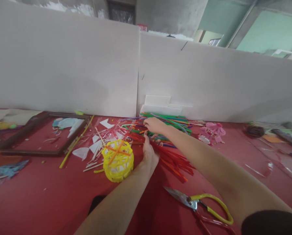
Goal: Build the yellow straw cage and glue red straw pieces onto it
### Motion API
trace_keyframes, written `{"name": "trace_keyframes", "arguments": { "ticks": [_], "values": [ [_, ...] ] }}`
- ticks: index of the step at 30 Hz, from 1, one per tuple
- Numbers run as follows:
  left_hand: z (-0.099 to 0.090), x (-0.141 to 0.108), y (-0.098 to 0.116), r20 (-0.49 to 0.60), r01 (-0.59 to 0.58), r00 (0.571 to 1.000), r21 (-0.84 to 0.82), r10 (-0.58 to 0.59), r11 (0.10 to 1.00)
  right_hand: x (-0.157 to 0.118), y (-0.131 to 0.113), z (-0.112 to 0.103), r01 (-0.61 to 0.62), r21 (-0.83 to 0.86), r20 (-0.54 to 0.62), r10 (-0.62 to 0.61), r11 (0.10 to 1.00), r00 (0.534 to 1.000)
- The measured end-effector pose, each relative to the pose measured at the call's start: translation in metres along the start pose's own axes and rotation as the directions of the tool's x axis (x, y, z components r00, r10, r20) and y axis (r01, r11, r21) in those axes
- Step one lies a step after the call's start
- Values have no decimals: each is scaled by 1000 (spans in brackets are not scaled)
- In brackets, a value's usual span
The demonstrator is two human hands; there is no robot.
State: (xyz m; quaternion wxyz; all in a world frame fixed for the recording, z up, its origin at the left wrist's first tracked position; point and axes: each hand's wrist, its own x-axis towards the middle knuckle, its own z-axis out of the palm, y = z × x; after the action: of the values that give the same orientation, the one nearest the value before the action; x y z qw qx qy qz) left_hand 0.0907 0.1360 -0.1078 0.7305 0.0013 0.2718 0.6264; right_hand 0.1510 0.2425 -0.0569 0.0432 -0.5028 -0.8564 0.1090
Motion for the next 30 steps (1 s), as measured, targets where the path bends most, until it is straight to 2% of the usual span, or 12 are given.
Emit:
{"name": "trace_keyframes", "arguments": {
  "ticks": [7, 9, 11, 13, 14, 16, 18, 19, 21, 25, 28, 30],
  "values": [
    [0, 1, 2, -9, 69, 998, 61, -68, 996, -6, -19, -36, 76, 170, -347, -13, 983, 938],
    [-1, 2, 2, -13, 71, 997, 62, -70, 996, -7, -27, -57, 139, 246, -507, 5, 959, 862],
    [-1, 2, 1, -13, 56, 998, 51, -56, 997, -10, -34, -81, 312, 382, -713, 63, 870, 698],
    [-3, 2, 2, -2, 54, 999, 40, -54, 998, -13, -38, -103, 393, 467, -765, 138, 792, 629],
    [-3, 1, 2, 9, 60, 998, 37, -61, 998, -15, -39, -111, 379, 508, -736, 160, 774, 658],
    [-3, 1, 3, 33, 77, 996, 31, -78, 997, -20, -40, -117, 244, 558, -574, 157, 793, 804],
    [-3, 1, 4, 55, 87, 995, 25, -88, 996, -24, -40, -110, 25, 490, -304, 144, 871, 942],
    [-2, 1, 4, 62, 88, 994, 22, -89, 996, -26, -40, -102, -70, 418, -173, 156, 906, 973],
    [-1, 0, 4, 73, 85, 994, 22, -87, 996, -28, -38, -81, -196, 299, -4, 207, 934, 978],
    [2, -1, 3, 82, 43, 996, 30, -45, 999, -32, -25, -43, -245, 256, 108, 224, 935, 968],
    [2, 0, 1, 61, -5, 998, 17, 4, 1000, -31, -4, -32, -252, 209, 84, 239, 945, 967],
    [1, 2, 1, 49, -17, 999, 6, 16, 1000, -29, 13, -28, -270, 145, -9, 274, 952, 962]
  ]
}}
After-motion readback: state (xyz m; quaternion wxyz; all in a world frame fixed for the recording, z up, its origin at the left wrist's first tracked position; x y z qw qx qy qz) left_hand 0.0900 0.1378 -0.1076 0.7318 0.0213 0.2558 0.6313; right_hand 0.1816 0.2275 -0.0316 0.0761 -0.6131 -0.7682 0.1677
